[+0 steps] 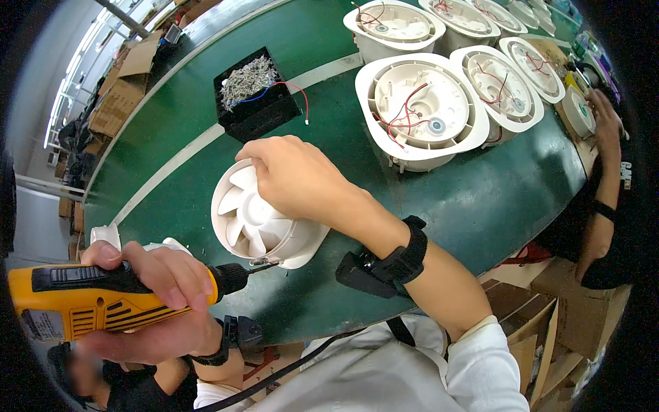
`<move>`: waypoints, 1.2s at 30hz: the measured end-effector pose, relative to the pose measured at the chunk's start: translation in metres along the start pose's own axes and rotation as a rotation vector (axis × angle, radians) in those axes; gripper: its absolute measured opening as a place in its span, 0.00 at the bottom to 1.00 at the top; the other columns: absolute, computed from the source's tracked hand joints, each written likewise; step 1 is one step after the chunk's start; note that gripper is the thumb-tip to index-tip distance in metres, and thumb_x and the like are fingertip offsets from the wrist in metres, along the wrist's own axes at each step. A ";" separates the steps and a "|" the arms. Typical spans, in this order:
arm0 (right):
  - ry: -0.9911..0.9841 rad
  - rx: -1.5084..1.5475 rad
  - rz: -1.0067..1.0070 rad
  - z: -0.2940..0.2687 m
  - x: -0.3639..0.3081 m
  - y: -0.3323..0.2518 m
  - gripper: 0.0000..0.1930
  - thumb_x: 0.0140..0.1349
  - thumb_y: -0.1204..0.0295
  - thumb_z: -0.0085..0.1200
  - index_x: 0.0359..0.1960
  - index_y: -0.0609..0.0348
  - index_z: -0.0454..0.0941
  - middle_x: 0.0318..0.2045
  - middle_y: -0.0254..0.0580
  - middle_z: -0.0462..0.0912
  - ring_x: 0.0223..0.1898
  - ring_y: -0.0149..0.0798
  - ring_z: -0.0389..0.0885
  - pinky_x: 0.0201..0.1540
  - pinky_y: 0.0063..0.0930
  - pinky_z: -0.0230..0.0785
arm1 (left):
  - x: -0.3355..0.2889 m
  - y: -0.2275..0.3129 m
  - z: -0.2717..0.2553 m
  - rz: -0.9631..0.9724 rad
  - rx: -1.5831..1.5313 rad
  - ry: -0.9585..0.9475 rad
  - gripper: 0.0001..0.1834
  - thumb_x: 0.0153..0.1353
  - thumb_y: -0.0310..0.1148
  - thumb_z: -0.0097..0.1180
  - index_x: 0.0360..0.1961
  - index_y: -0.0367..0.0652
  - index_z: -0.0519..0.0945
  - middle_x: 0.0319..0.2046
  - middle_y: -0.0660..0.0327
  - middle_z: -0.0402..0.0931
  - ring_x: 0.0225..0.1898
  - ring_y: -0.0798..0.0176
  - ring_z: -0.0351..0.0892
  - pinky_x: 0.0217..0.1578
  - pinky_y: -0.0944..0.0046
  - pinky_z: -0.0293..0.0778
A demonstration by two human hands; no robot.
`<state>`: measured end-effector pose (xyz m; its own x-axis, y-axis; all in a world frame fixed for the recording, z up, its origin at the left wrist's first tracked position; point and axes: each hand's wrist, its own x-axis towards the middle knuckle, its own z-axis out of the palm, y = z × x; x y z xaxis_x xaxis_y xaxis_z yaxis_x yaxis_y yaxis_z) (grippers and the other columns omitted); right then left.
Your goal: The person uses a yellow power drill to drive screws into white plastic fan housings on a green assembly table. They repeatedly pick up a housing, align it, and fasten it with the drill, then place the finished unit aside. Other workers are visible in the background performing similar assembly tasks.
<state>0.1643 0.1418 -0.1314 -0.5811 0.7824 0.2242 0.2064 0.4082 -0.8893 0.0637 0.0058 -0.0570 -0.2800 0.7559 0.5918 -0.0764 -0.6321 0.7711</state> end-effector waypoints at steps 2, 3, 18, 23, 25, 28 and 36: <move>-0.035 -0.030 0.040 -0.004 -0.001 -0.002 0.14 0.61 0.76 0.41 0.43 0.63 0.78 0.37 0.54 0.81 0.40 0.53 0.79 0.46 0.36 0.68 | 0.002 -0.001 0.002 -0.007 0.010 -0.004 0.42 0.54 0.71 0.43 0.49 0.41 0.61 0.15 0.61 0.66 0.09 0.66 0.64 0.11 0.68 0.64; -0.006 -0.016 0.022 -0.003 -0.001 -0.001 0.13 0.61 0.75 0.41 0.41 0.63 0.79 0.36 0.55 0.81 0.39 0.55 0.79 0.45 0.39 0.69 | 0.002 -0.001 0.004 -0.011 0.032 0.016 0.42 0.54 0.72 0.43 0.48 0.41 0.61 0.15 0.61 0.66 0.09 0.66 0.64 0.10 0.68 0.64; 0.114 -0.227 0.010 -0.009 -0.006 -0.002 0.13 0.56 0.79 0.43 0.40 0.62 0.78 0.38 0.52 0.80 0.40 0.56 0.78 0.44 0.44 0.69 | 0.010 -0.001 -0.001 -0.078 -0.190 0.020 0.47 0.49 0.73 0.46 0.47 0.35 0.60 0.20 0.54 0.70 0.15 0.61 0.68 0.14 0.63 0.68; 0.249 -0.557 0.053 -0.021 -0.026 -0.014 0.14 0.54 0.80 0.44 0.42 0.61 0.76 0.34 0.49 0.79 0.35 0.55 0.78 0.38 0.44 0.71 | 0.013 0.024 -0.029 0.061 0.055 0.047 0.46 0.52 0.72 0.44 0.49 0.36 0.60 0.19 0.54 0.69 0.13 0.60 0.67 0.14 0.63 0.67; 0.180 -0.619 -0.006 -0.032 -0.029 -0.013 0.10 0.56 0.77 0.47 0.39 0.61 0.78 0.31 0.48 0.79 0.31 0.53 0.79 0.34 0.42 0.72 | 0.014 0.021 -0.035 0.037 0.044 0.031 0.45 0.52 0.72 0.44 0.49 0.35 0.60 0.19 0.55 0.69 0.14 0.60 0.68 0.14 0.63 0.67; 0.052 -0.584 -0.143 -0.038 -0.020 -0.005 0.08 0.58 0.72 0.49 0.35 0.61 0.79 0.29 0.48 0.79 0.29 0.51 0.79 0.33 0.42 0.71 | 0.012 0.023 -0.024 0.006 -0.010 0.026 0.45 0.53 0.72 0.43 0.48 0.35 0.59 0.18 0.54 0.69 0.13 0.59 0.68 0.14 0.63 0.67; 0.078 -0.622 0.095 -0.030 -0.031 -0.013 0.08 0.58 0.76 0.45 0.34 0.68 0.75 0.27 0.56 0.75 0.27 0.56 0.77 0.30 0.45 0.71 | 0.005 0.007 0.004 -0.049 -0.031 0.029 0.40 0.56 0.69 0.43 0.47 0.39 0.61 0.15 0.59 0.66 0.09 0.64 0.64 0.10 0.67 0.63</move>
<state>0.2032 0.1259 -0.1149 -0.4835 0.8509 0.2053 0.6869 0.5142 -0.5137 0.0652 0.0059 -0.0478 -0.3028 0.7808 0.5465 -0.1200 -0.6001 0.7909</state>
